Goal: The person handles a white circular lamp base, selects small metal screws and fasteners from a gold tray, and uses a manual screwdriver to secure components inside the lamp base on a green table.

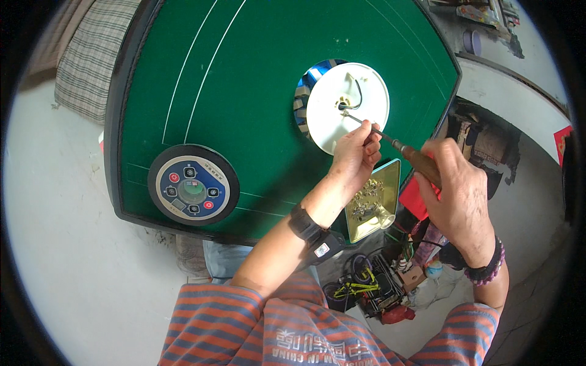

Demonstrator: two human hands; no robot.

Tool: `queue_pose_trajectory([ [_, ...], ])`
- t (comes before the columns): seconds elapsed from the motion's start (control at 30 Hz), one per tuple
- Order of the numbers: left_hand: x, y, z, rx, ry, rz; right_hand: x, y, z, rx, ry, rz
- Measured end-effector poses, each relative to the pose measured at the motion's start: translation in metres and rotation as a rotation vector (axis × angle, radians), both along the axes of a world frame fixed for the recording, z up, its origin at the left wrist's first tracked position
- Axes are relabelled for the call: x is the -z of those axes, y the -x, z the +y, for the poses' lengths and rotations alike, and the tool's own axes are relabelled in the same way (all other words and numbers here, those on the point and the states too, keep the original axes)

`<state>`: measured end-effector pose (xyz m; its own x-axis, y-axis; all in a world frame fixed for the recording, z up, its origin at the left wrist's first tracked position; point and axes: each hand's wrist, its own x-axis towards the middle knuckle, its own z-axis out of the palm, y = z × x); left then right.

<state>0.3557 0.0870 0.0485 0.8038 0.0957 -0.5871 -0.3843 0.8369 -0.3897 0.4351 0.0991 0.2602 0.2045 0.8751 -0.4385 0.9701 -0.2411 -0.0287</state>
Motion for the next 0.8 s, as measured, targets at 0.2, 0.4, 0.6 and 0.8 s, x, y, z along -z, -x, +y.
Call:
queue_pose_trajectory([
  [0.2,-0.004,-0.005,-0.003,0.041,-0.024,0.019,-0.002,-0.007,-0.008,0.062,0.243,-0.112],
  [0.4,-0.003,0.0,-0.001,0.053,-0.108,0.068,0.001,-0.007,-0.009,-0.032,-0.017,-0.009],
  [0.6,-0.022,0.023,0.009,0.31,-0.505,0.149,-0.001,-0.005,-0.01,0.097,0.062,-0.033],
  [0.8,-0.016,0.05,0.051,0.519,-1.703,0.667,0.003,-0.012,-0.02,0.131,-0.117,0.123],
])
